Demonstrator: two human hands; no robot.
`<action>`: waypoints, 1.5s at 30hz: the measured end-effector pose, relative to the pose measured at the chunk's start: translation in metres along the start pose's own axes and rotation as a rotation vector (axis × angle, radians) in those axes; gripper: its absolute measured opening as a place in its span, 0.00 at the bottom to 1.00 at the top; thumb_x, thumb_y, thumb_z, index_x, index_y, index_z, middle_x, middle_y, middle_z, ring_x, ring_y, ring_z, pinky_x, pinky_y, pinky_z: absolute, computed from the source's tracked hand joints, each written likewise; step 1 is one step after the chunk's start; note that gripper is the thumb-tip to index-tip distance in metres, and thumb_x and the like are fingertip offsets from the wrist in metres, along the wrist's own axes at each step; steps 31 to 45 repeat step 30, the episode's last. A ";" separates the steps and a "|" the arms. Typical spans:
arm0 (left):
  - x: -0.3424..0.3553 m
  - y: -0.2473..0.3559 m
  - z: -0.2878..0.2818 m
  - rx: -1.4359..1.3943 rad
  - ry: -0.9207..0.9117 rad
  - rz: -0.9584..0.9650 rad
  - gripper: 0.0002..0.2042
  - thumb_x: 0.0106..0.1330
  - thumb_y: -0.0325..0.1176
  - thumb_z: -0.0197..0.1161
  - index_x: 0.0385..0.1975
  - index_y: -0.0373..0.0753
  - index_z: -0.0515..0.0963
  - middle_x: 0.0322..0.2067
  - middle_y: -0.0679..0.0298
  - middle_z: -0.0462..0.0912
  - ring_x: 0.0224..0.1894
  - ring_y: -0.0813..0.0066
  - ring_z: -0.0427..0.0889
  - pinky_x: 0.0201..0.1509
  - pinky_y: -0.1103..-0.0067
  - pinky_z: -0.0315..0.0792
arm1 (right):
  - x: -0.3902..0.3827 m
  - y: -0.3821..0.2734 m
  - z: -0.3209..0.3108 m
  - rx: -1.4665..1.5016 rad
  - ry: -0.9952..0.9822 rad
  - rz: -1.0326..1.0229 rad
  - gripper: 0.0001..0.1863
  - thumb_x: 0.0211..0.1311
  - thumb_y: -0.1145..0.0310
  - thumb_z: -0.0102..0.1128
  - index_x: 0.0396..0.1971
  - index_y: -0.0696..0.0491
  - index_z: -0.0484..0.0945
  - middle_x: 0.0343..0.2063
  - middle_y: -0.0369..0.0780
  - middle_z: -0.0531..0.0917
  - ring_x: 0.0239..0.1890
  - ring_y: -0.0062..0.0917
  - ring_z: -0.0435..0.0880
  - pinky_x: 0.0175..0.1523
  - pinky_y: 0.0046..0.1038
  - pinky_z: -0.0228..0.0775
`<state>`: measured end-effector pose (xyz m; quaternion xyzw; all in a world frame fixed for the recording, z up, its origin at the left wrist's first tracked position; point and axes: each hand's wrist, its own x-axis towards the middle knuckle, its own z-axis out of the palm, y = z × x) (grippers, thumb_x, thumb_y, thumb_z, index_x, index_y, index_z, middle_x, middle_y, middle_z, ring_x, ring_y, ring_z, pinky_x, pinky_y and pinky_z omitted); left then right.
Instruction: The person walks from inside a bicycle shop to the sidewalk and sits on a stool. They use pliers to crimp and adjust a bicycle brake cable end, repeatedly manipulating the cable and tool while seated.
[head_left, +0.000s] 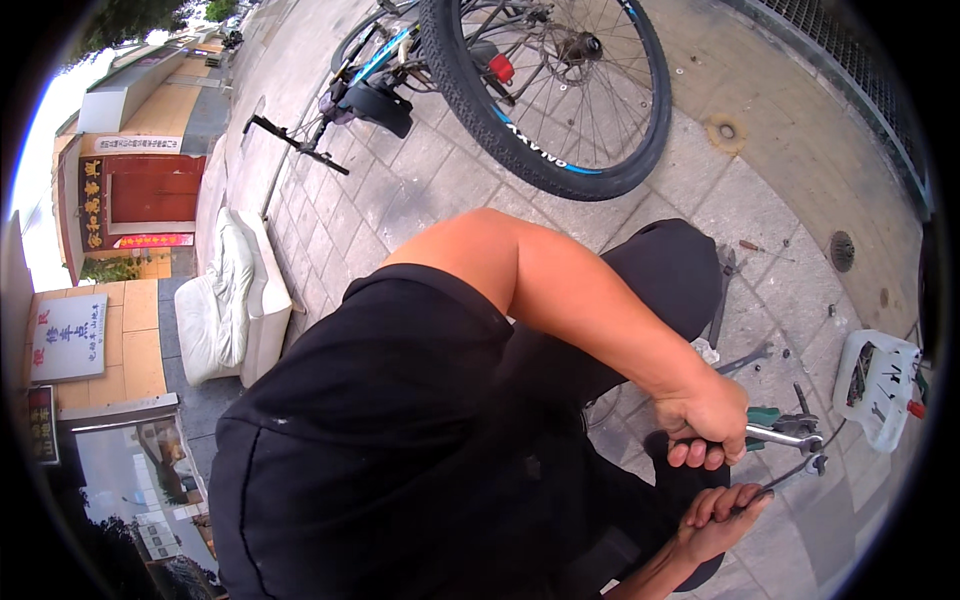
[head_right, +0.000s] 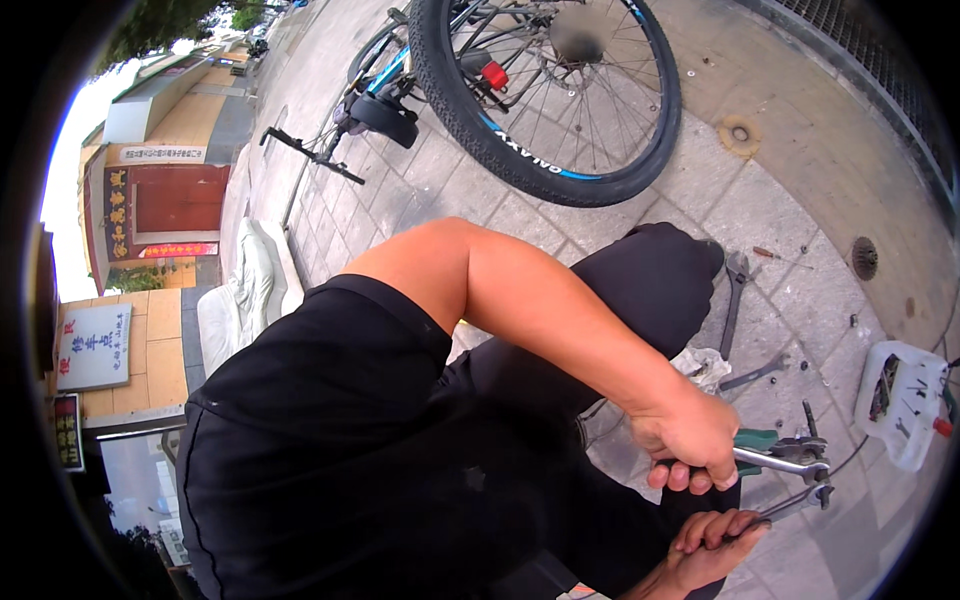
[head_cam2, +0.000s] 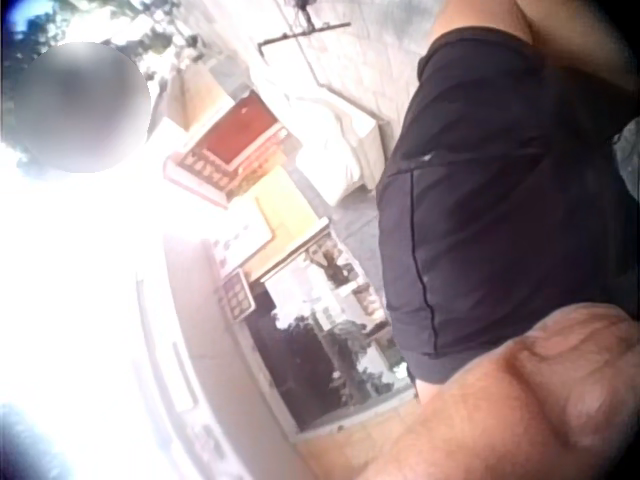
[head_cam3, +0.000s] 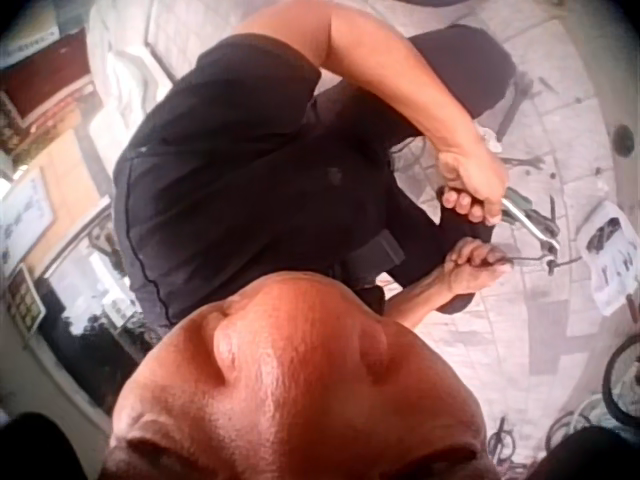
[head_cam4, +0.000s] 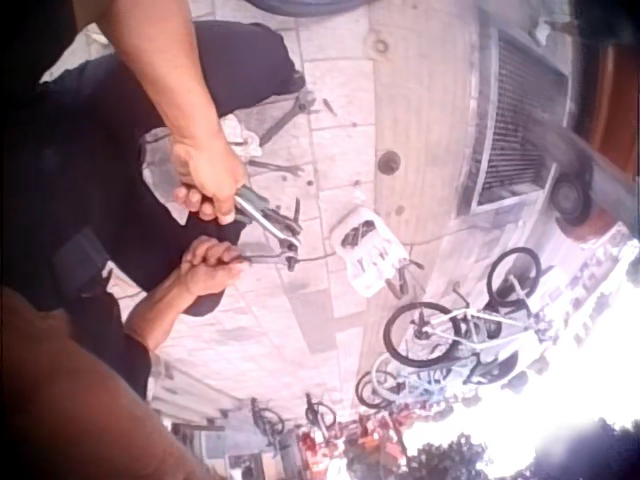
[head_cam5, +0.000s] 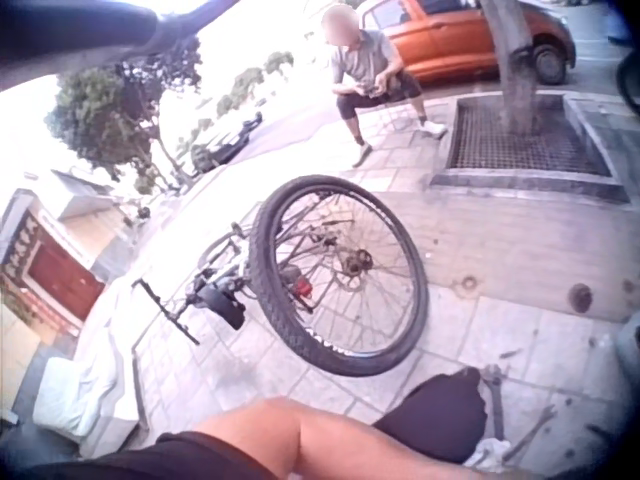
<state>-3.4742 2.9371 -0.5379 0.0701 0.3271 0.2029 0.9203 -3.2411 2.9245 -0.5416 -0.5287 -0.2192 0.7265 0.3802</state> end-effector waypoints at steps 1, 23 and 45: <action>0.002 -0.001 -0.001 -0.006 -0.008 0.001 0.06 0.71 0.25 0.57 0.30 0.36 0.70 0.22 0.67 0.69 0.19 0.79 0.65 0.23 0.74 0.63 | 0.000 0.000 0.002 -0.007 0.012 -0.004 0.24 0.83 0.44 0.41 0.29 0.48 0.63 0.11 0.29 0.55 0.05 0.15 0.50 0.08 0.18 0.44; 0.011 -0.004 -0.032 -0.079 -0.023 0.083 0.09 0.78 0.36 0.57 0.33 0.43 0.70 0.25 0.72 0.69 0.23 0.81 0.64 0.27 0.77 0.64 | 0.055 0.008 -0.001 -0.055 -0.249 0.027 0.23 0.82 0.45 0.43 0.31 0.47 0.67 0.13 0.29 0.61 0.08 0.15 0.59 0.10 0.20 0.53; -0.027 -0.045 -0.025 -0.048 -0.069 0.167 0.09 0.75 0.38 0.64 0.44 0.41 0.76 0.29 0.68 0.74 0.25 0.77 0.69 0.29 0.74 0.67 | -0.017 -0.007 -0.029 -0.215 -0.322 0.048 0.19 0.78 0.50 0.55 0.38 0.53 0.71 0.15 0.33 0.64 0.10 0.21 0.66 0.13 0.25 0.57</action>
